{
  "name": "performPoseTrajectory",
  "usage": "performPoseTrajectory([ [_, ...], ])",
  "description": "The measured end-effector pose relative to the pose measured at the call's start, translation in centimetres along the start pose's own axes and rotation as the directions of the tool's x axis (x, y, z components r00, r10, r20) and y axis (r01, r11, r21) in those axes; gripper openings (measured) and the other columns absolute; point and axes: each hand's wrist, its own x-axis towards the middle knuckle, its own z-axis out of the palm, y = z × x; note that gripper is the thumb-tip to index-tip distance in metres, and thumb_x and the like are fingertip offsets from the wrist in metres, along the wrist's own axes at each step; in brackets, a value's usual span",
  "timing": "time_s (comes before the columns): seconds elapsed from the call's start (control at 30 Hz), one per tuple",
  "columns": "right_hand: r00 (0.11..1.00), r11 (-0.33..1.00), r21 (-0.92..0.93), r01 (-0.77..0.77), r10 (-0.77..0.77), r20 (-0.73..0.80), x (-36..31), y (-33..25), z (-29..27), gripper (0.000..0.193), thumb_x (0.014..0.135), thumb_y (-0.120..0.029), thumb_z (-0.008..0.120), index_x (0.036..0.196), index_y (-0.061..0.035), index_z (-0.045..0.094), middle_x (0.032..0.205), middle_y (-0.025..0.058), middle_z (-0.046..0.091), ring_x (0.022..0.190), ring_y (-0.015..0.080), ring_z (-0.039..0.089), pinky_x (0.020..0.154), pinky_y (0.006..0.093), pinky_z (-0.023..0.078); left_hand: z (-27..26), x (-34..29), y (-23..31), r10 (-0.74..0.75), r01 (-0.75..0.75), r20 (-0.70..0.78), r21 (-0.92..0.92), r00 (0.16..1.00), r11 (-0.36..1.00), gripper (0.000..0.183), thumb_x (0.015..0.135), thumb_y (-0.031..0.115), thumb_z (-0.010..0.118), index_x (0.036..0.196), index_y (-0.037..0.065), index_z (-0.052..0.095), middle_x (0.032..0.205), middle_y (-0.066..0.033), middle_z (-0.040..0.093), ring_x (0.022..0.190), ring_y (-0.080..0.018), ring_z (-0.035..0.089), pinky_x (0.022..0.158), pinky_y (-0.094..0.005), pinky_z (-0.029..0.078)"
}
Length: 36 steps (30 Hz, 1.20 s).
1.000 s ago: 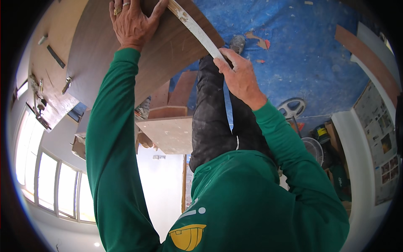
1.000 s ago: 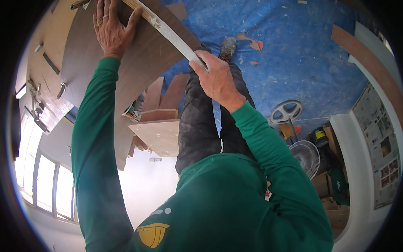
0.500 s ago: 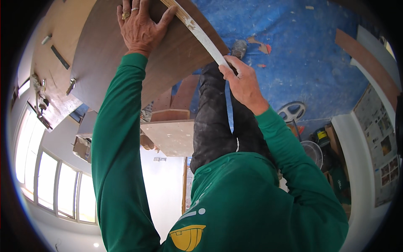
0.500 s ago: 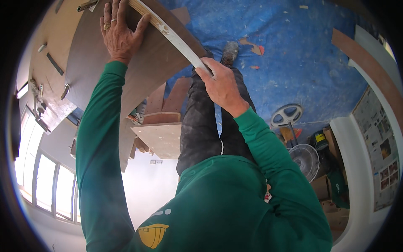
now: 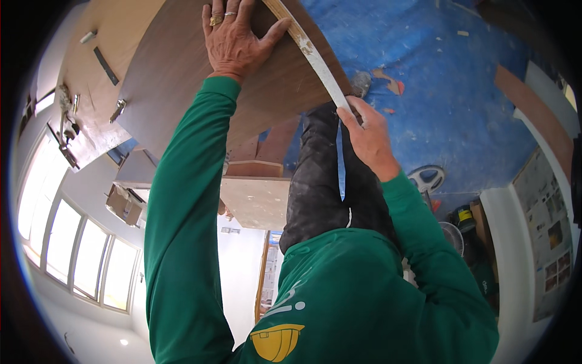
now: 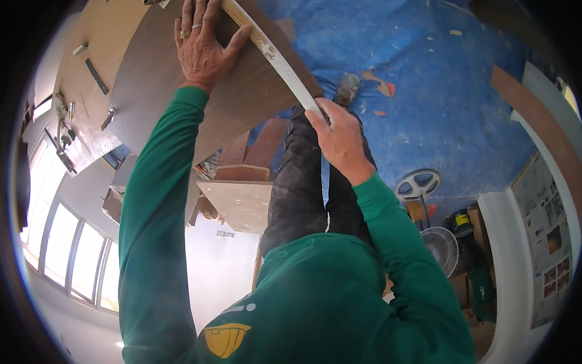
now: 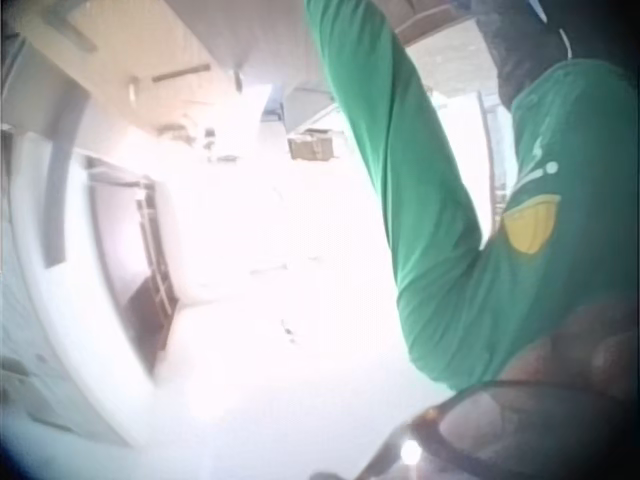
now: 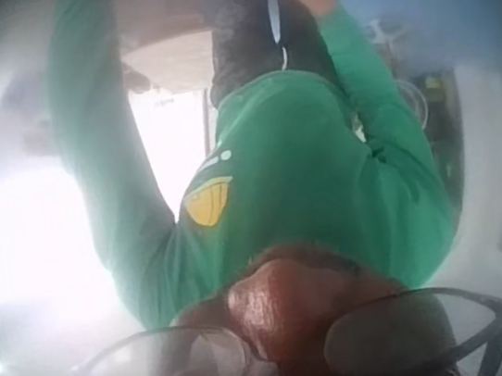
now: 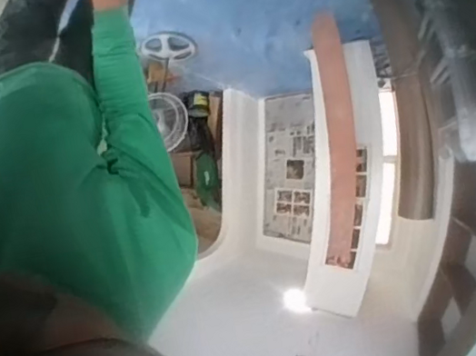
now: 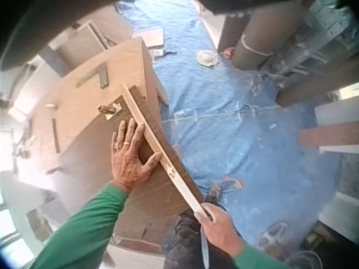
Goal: The person handles a wooden cabinet door, aligning a white edge strip along its curved edge. They use a pencil to mark the strip and the door surface, then remove the strip and mark the door again. The person works on a blue tarp-covered floor in a room with construction debris.
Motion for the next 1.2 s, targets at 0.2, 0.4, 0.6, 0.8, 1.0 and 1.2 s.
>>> performPoseTrajectory([
  [0.2,0.921,0.879,-0.274,0.39,-0.379,0.092,-3.4,-5.0,1.8,0.059,0.1,-0.019,0.076,0.155,0.0007,0.062,0.097,0.0132,0.075,0.074,0.0307,0.072,0.065,0.0461,0.056,0.0,-0.2,-0.1,-0.011,0.011,0.007,-0.026,1.0,1.0,0.1,0.098,0.07,0.074,0.177,0.018,0.042,0.184,-0.0151,0.038,0.172,-0.041,0.026,0.139,-0.0616,0.018],
  [0.4,0.957,0.731,-0.625,0.274,-0.142,0.253,-1.7,-4.9,8.0,0.1,0.092,-0.016,0.075,0.176,0.0072,0.027,0.083,0.0081,0.07,0.062,0.0292,0.073,0.052,0.0439,0.056,-0.5,0.1,0.1,-0.032,0.033,0.034,-0.03,0.999,0.999,0.1,0.097,0.072,0.073,0.177,0.018,0.043,0.185,-0.0143,0.036,0.173,-0.0395,0.024,0.14,-0.0605,0.017],
  [0.6,0.953,0.614,-0.737,0.283,-0.09,0.291,-0.9,-6.1,8.2,0.099,0.094,-0.018,0.074,0.178,0.0046,0.027,0.08,0.0065,0.07,0.058,0.0272,0.072,0.05,0.0442,0.054,-0.6,0.1,-0.2,-0.044,0.046,0.048,-0.058,0.998,0.997,0.099,0.097,0.073,0.072,0.176,0.02,0.044,0.187,-0.0122,0.033,0.175,-0.0381,0.02,0.14,-0.0611,0.013],
  [0.8,0.985,0.65,-0.741,0.169,-0.082,0.153,-0.5,-7.2,9.0,0.099,0.091,-0.02,0.075,0.179,-0.0039,0.031,0.072,0.0082,0.071,0.057,0.0309,0.071,0.05,0.0473,0.052,-0.9,0.2,-1.2,-0.021,0.015,-0.038,-0.143,0.999,0.99,0.095,0.091,0.068,0.08,0.17,0.021,0.052,0.178,-0.015,0.047,0.169,-0.0449,0.032,0.134,-0.0695,0.023],
  [1.0,0.99,0.668,-0.744,0.022,0.089,0.11,-1.5,-9.3,11.1,0.104,0.096,-0.021,0.074,0.182,-0.0061,0.017,0.071,0.0138,0.074,0.063,0.041,0.074,0.06,0.0537,0.056,-2.5,0.2,-1.2,-0.028,0.035,0.034,-0.238,0.999,0.971,0.096,0.097,0.076,0.068,0.173,0.022,0.047,0.183,-0.0164,0.036,0.173,-0.043,0.023,0.138,-0.0674,0.017],
  [1.2,0.98,0.788,-0.583,0.197,-0.151,0.127,-1.2,-12.1,9.0,0.076,0.102,-0.016,0.075,0.171,-0.0023,0.046,0.081,0.0147,0.076,0.072,0.0394,0.076,0.068,0.0503,0.058,-1.7,-0.8,-2.5,-0.051,0.047,0.001,-0.408,0.999,0.912,0.092,0.103,0.073,0.062,0.177,0.024,0.04,0.186,-0.0173,0.03,0.175,-0.0409,0.017,0.14,-0.0638,0.014],
])
